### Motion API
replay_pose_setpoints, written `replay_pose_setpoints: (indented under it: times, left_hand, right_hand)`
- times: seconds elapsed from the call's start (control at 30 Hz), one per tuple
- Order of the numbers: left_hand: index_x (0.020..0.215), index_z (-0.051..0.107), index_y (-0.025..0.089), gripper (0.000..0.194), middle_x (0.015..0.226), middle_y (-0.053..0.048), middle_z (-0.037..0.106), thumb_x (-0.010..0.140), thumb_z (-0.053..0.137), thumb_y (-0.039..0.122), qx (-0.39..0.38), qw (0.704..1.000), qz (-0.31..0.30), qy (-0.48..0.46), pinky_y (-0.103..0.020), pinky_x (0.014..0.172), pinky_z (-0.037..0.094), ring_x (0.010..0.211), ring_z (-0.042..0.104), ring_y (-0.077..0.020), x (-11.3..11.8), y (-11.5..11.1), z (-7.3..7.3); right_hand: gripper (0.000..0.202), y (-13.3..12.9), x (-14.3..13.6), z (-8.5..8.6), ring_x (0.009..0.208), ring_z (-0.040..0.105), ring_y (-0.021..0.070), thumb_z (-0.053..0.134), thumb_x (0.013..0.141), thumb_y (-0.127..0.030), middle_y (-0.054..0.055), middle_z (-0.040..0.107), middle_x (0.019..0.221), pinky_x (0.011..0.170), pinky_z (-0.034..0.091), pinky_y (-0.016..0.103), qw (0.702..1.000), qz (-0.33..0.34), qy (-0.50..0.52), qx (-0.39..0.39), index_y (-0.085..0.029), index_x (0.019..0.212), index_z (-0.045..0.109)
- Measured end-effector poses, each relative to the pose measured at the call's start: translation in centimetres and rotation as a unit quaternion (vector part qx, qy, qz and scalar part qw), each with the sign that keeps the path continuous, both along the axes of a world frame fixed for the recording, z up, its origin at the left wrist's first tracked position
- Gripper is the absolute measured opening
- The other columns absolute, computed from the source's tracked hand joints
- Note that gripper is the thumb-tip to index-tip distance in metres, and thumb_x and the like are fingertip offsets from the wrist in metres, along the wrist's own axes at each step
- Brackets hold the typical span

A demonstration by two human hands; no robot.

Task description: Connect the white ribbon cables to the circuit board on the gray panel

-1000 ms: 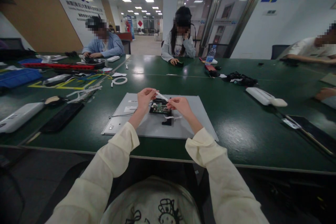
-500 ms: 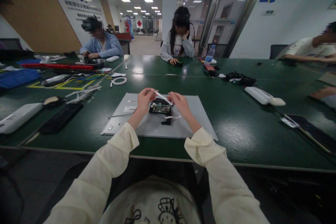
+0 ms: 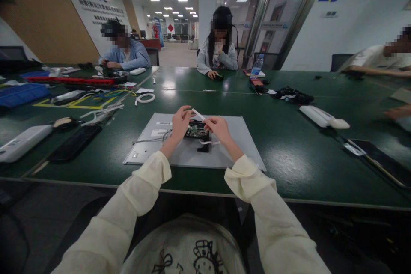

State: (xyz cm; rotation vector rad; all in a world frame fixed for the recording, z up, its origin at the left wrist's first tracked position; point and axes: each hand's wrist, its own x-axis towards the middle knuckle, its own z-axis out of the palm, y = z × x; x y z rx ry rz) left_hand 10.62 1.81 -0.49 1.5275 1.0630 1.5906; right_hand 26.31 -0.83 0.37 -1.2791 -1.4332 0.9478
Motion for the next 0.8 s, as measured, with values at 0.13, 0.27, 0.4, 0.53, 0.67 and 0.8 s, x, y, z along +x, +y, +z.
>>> replay_pose_setpoints:
  times: [0.13, 0.27, 0.4, 0.53, 0.67, 0.8]
  left_hand:
    - [0.121, 0.042, 0.017, 0.035, 0.116, -0.01, 0.059, 0.087, 0.037, 0.014, 0.074, 0.987, 0.052, 0.133, -0.031, 0.091, 0.045, 0.104, 0.058, -0.0151, -0.1, -0.1, -0.5]
    - [0.121, 0.045, 0.014, 0.042, 0.121, -0.012, 0.054, 0.081, 0.035, 0.005, 0.125, 0.943, 0.031, 0.306, -0.034, 0.099, 0.038, 0.114, 0.05, -0.0179, 0.3, -0.4, -0.7]
    - [0.121, 0.047, 0.012, 0.043, 0.123, -0.012, 0.052, 0.081, 0.033, 0.004, 0.128, 0.896, 0.006, 0.425, -0.034, 0.1, 0.037, 0.115, 0.048, -0.019, 0.9, -0.8, -0.6]
    - [0.125, 0.043, 0.012, 0.046, 0.13, -0.012, 0.047, 0.081, 0.034, 0.004, 0.11, 0.859, 0.008, 0.5, -0.035, 0.102, 0.033, 0.121, 0.043, -0.0189, 1.1, -0.6, -0.8]
    - [0.127, 0.041, 0.012, 0.046, 0.131, -0.012, 0.047, 0.082, 0.034, 0.005, 0.079, 0.834, -0.002, 0.546, -0.033, 0.1, 0.034, 0.12, 0.043, -0.0195, 1.0, -0.1, -1.6]
    - [0.124, 0.043, 0.013, 0.043, 0.128, -0.011, 0.05, 0.083, 0.033, 0.007, 0.066, 0.814, -0.019, 0.577, -0.031, 0.097, 0.036, 0.118, 0.046, -0.0195, 1.0, 0.1, -1.8]
  right_hand:
    - [0.019, 0.4, 0.4, -0.4, 0.051, 0.053, 0.0067, 0.056, 0.074, -0.028, 0.003, 0.062, 0.061, 0.042, 0.033, 0.014, 0.995, -0.035, 0.066, -0.061, -0.012, 0.078, 0.066]
    - [0.015, 1.1, 0.8, -1.4, 0.053, 0.055, 0.0066, 0.055, 0.076, -0.023, 0.004, 0.064, 0.065, 0.041, 0.032, 0.014, 0.985, -0.025, 0.119, -0.125, -0.012, 0.076, 0.066]
    - [0.014, 1.7, 0.9, -1.8, 0.054, 0.056, 0.0074, 0.054, 0.077, -0.017, 0.005, 0.064, 0.064, 0.039, 0.032, 0.013, 0.98, -0.021, 0.124, -0.154, -0.011, 0.073, 0.066]
    - [0.013, 1.9, 0.7, -1.5, 0.049, 0.054, 0.0066, 0.054, 0.077, -0.012, 0.004, 0.062, 0.058, 0.037, 0.033, 0.012, 0.975, -0.03, 0.117, -0.185, -0.01, 0.069, 0.064]
    - [0.015, 1.7, 0.6, -1.1, 0.046, 0.053, 0.0054, 0.052, 0.078, -0.009, 0.004, 0.06, 0.056, 0.036, 0.034, 0.011, 0.972, -0.035, 0.115, -0.203, -0.009, 0.067, 0.063]
    - [0.014, 1.6, 0.5, -0.9, 0.046, 0.053, 0.0053, 0.053, 0.077, -0.007, 0.003, 0.059, 0.054, 0.038, 0.036, 0.01, 0.971, -0.035, 0.118, -0.206, -0.009, 0.067, 0.063]
